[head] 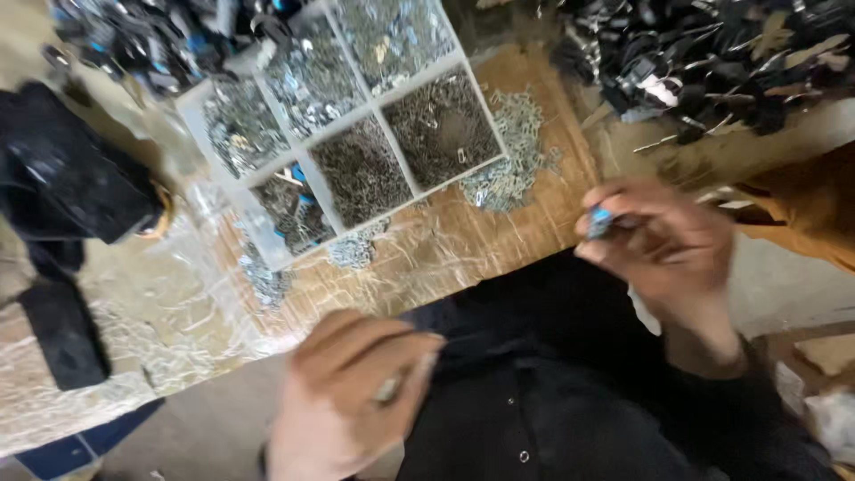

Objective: The person sits at a workbench and assembles small cylindrical lock components by hand. They pick tiny metal pins and clips from a compartment box, insert them one at a time into a blue-capped cylinder held in the other hand, and place finished cylinders onto a large pile of completed parts.

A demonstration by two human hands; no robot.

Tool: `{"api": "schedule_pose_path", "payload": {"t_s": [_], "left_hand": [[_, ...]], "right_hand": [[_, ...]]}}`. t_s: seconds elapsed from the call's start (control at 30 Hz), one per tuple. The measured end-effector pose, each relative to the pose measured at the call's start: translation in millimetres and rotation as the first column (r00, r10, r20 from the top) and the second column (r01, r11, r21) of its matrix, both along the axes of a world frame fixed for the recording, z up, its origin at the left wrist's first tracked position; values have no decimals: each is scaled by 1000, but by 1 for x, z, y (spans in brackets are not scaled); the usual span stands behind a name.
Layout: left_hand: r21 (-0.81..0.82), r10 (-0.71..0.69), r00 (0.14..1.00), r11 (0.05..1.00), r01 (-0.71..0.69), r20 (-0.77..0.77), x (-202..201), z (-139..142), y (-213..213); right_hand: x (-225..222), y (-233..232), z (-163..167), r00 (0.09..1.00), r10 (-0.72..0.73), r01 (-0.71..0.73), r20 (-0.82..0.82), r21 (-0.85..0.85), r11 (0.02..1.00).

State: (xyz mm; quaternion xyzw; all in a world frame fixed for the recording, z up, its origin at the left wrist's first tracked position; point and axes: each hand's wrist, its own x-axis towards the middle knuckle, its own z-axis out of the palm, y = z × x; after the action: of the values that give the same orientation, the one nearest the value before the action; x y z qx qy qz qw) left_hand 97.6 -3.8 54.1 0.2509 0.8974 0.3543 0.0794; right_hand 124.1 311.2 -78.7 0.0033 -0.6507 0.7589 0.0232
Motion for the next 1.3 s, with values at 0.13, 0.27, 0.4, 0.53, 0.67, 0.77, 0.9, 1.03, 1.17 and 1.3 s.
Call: {"api": "schedule_pose_path", "payload": {"t_s": [0.13,0.27,0.4,0.53,0.67,0.77,0.9,1.03,1.17,1.3], "left_hand": [[265,-4,999,964,16,-47,-12,-44,61],[136,99,979,988,-75,-178,-27,-72,107],[-22,219,952,973,-228,-215,-9,-67,89],[-49,378,881,912,-407,-285,18,-65,56],[33,476,825,871,-490,-304,32,-90,46],[-74,381,868,903,-424,-319,37,-101,37],[-5,446,847,884,-467,-288,43,-99,26],[40,453,834,884,-465,-315,44,-92,19],[-44,375,887,916,-400,-269,39,-90,20],[30,315,894,946,-322,-318,23,-90,34]], "right_hand": [[-35,27,37,963,66,-66,-261,11,998],[-33,18,29,975,-42,14,-219,-128,992],[-2,-6,2,992,-127,123,-12,-163,979],[1,-10,4,998,-11,29,67,-269,963],[-9,-17,19,986,164,-154,1,-350,924],[-4,-27,25,956,294,-273,7,-352,895],[6,-48,19,922,385,-333,47,-413,848],[12,-72,16,879,450,-302,160,-544,783],[7,-83,15,884,460,-379,84,-450,809],[7,-78,12,897,437,-382,64,-380,842]]}}
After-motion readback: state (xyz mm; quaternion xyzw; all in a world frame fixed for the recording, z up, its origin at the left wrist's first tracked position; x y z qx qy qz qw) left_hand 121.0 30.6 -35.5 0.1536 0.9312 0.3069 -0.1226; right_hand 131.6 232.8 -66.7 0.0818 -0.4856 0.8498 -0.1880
